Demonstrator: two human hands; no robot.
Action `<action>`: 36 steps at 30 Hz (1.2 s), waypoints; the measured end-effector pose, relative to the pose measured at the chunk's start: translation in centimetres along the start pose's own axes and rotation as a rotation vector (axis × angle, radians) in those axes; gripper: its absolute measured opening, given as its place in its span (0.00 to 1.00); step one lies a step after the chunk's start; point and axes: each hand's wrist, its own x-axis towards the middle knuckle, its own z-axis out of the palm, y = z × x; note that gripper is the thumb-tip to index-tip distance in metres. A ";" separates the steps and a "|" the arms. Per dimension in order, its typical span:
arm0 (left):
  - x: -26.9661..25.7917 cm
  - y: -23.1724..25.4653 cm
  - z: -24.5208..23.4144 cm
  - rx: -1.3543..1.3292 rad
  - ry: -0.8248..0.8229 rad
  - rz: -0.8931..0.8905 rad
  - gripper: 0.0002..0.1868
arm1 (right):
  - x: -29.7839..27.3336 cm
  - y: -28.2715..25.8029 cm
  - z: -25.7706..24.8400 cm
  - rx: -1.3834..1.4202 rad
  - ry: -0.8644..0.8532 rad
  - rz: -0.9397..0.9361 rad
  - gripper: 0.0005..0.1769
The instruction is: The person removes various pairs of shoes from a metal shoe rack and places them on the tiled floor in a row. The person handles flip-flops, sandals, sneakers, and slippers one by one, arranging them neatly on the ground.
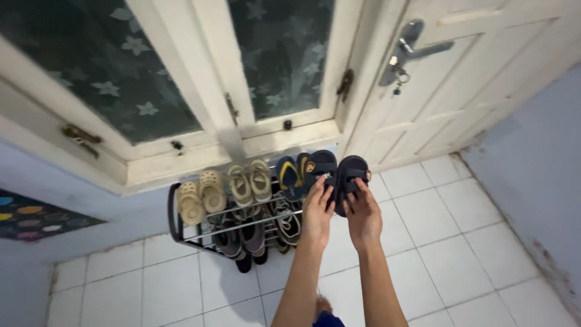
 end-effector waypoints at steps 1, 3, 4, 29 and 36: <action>-0.4 -1.0 1.1 0.004 -0.005 -0.021 0.26 | -0.4 -1.0 -1.2 0.002 0.019 -0.009 0.26; -0.5 -2.8 3.2 0.018 -0.030 -0.060 0.25 | -0.5 -2.8 -3.0 0.014 0.052 -0.042 0.26; -0.4 -3.7 4.2 0.036 -0.033 -0.097 0.25 | -0.5 -3.8 -3.9 0.012 0.100 -0.057 0.26; 8.0 -45.2 8.5 -0.089 0.277 -0.291 0.28 | 9.4 -15.3 -38.6 -0.232 0.314 0.255 0.30; 16.7 -54.1 -1.3 -0.086 0.361 -0.310 0.29 | 17.2 -5.5 -49.4 -0.196 0.331 0.342 0.28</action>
